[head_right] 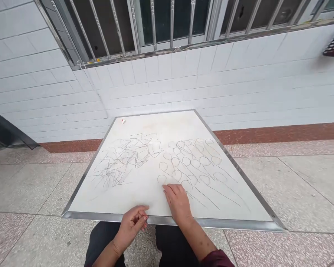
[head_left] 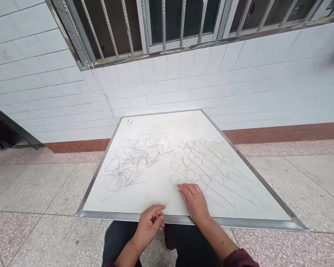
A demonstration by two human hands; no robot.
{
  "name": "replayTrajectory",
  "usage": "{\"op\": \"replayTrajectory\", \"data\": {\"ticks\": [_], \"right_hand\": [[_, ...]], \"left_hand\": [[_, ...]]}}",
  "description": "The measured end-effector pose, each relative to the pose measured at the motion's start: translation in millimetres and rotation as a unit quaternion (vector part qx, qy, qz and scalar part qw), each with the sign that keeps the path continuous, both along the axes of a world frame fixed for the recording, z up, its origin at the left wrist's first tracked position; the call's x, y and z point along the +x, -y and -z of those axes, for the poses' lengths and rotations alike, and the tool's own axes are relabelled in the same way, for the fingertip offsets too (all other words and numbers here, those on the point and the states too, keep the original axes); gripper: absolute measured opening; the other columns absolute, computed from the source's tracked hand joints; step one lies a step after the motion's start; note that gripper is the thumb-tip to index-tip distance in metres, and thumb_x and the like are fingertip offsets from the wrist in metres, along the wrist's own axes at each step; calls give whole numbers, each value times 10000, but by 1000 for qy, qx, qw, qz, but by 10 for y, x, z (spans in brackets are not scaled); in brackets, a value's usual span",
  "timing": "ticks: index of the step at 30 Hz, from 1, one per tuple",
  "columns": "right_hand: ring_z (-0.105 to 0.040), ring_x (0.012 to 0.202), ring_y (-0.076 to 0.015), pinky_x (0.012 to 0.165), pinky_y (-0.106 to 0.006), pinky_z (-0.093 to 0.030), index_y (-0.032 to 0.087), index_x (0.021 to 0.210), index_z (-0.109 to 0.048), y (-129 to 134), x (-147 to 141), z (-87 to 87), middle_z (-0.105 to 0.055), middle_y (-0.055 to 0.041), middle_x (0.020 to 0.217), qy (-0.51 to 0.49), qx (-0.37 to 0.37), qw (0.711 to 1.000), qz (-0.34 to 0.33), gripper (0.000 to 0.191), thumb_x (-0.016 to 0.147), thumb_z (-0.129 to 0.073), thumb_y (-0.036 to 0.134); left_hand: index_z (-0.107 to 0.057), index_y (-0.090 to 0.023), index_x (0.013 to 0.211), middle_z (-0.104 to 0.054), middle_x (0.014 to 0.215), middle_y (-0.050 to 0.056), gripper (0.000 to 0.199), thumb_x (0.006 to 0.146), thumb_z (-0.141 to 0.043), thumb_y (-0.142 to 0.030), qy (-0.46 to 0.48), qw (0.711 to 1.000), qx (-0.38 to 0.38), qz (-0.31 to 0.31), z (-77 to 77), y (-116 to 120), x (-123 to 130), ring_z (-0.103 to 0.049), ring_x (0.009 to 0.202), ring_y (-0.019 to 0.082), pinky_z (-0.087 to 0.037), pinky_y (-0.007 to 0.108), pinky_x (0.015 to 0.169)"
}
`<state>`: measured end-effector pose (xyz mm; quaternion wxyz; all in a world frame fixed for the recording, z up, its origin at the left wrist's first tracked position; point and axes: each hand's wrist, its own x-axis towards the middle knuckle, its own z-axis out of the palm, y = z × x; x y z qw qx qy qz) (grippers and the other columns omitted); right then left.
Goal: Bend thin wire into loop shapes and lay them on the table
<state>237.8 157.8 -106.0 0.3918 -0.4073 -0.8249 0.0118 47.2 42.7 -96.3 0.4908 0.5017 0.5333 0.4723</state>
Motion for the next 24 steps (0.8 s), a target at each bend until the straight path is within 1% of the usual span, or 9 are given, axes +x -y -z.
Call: {"op": "replayTrajectory", "data": {"ticks": [2, 4, 8, 12, 16, 19, 21, 23, 24], "right_hand": [[-544, 806, -198, 756, -363, -486, 187, 1072, -623, 38, 35, 45, -637, -76, 919, 9, -8, 996, -86, 230, 942, -434, 167], [-571, 850, -202, 790, -365, -511, 209, 1101, -610, 70, 65, 102, -635, -74, 949, 23, -36, 989, -142, 253, 945, -415, 165], [-582, 934, -215, 829, -357, -528, 212, 1136, -592, 121, 82, 155, -625, -87, 992, 58, -61, 981, -175, 277, 946, -397, 163], [-584, 853, -200, 781, -354, -531, 199, 1049, -619, 134, 47, 53, -631, -83, 927, 84, -86, 978, -170, 242, 952, -399, 180], [-576, 814, -185, 738, -338, -525, 184, 1001, -625, 103, 2, -39, -634, -76, 887, 85, -90, 981, -146, 223, 958, -406, 196], [-574, 820, -182, 741, -336, -524, 171, 999, -624, 141, -20, -38, -638, -76, 886, 83, -90, 983, -140, 215, 959, -415, 206], [-573, 830, -181, 753, -338, -525, 169, 1012, -623, 212, -20, -12, -639, -76, 905, 68, -94, 985, -129, 208, 955, -426, 202], [-574, 849, -181, 762, -339, -528, 177, 1035, -621, 295, 0, 20, -638, -75, 930, 31, -99, 990, -99, 206, 951, -434, 194], [-575, 856, -183, 762, -341, -529, 183, 1045, -620, 329, 19, 32, -638, -75, 936, 9, -98, 992, -78, 207, 948, -437, 193]], "left_hand": [[-650, -202, 1082, -569, 821, 36, 315, 829, -598, -382, -7, 1000, 7, -9, 4, 4, 22, -588, 572, 119, -496, 246, 489], [-662, -203, 1072, -580, 811, 43, 306, 824, -603, -371, -23, 1000, 14, -9, -12, 17, 28, -582, 553, 117, -492, 242, 481], [-680, -208, 1055, -614, 793, 57, 274, 817, -609, -324, -60, 998, 25, 15, -59, 45, 5, -590, 547, 127, -480, 241, 489], [-688, -215, 1046, -622, 795, 67, 251, 832, -584, -293, -85, 995, 46, 33, -74, 30, -33, -593, 613, 148, -491, 269, 565], [-696, -208, 1033, -617, 769, 69, 245, 835, -572, -284, -92, 992, 68, 47, -61, -10, -55, -575, 622, 154, -489, 271, 568], [-706, -206, 1003, -627, 766, 65, 225, 827, -584, -274, -98, 990, 83, 51, -52, -7, -50, -586, 630, 153, -500, 269, 574], [-696, -203, 1010, -635, 777, 61, 227, 850, -553, -278, -103, 990, 89, 42, -53, -10, -40, -596, 595, 143, -503, 256, 529], [-658, -201, 1077, -647, 801, 61, 267, 887, -490, -285, -113, 989, 97, 23, -69, -63, -29, -613, 576, 142, -503, 249, 479], [-633, -203, 1119, -657, 826, 65, 288, 900, -464, -283, -120, 987, 104, 12, -84, -122, -21, -628, 597, 150, -516, 258, 491]]}}
